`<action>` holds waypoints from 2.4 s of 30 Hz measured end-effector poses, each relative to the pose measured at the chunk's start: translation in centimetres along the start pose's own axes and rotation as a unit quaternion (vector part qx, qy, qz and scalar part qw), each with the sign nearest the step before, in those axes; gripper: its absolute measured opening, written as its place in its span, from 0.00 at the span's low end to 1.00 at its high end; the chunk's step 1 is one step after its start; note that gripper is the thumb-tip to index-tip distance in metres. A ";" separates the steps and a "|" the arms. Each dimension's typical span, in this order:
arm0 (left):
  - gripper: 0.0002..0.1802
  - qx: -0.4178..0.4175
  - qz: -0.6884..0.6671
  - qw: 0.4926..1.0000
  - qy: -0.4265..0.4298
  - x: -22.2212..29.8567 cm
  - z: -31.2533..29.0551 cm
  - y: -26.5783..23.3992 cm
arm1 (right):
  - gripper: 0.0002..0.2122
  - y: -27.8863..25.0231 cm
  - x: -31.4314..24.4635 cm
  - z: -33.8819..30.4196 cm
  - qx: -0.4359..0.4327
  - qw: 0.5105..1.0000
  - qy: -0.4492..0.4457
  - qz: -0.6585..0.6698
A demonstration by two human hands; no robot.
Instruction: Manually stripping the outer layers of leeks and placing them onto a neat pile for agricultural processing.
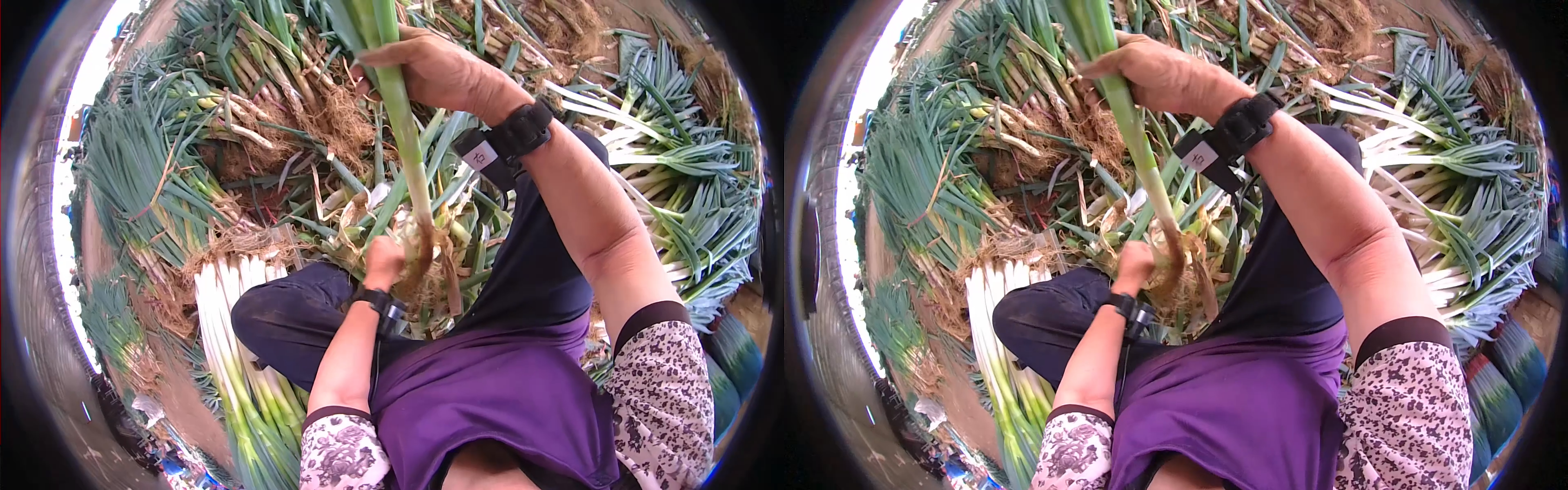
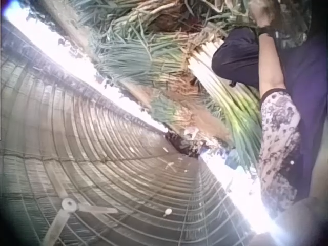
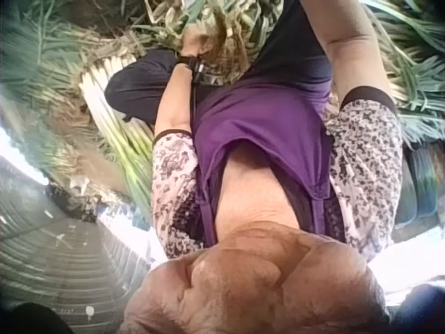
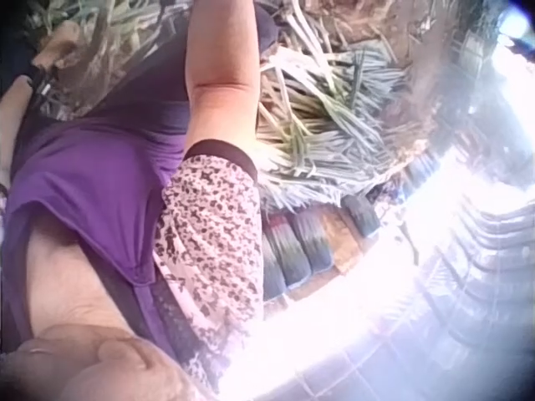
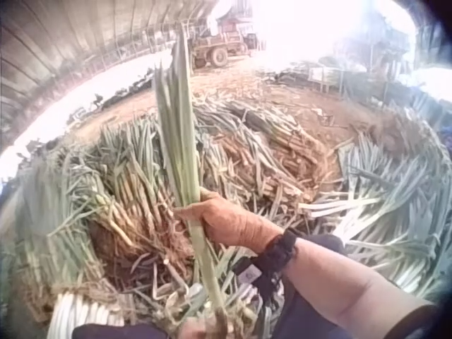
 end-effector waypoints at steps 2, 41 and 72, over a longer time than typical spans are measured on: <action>0.14 0.206 -0.131 0.966 0.089 4.9 0.2 -5.6 | 0.17 -2.7 -0.6 0.4 -0.031 0.939 -0.207 -0.274; 0.10 -0.203 -0.053 0.964 0.161 8.2 -8.5 -1.0 | 0.23 -2.7 -0.3 -1.3 0.320 0.929 -0.124 -0.142; 0.09 -0.030 -0.379 0.920 0.099 20.3 -4.1 -10.1 | 0.22 -1.4 -3.1 -4.3 -0.095 0.963 -0.083 0.238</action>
Point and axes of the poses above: each hand's wrist, its own z-axis towards the middle knuckle, its own y-axis out of the palm, x = y × z, the point moved 3 cm from there along z, towards the middle knuckle, and after that the axes turned 4 degrees about -z, right-handed, at the moved point
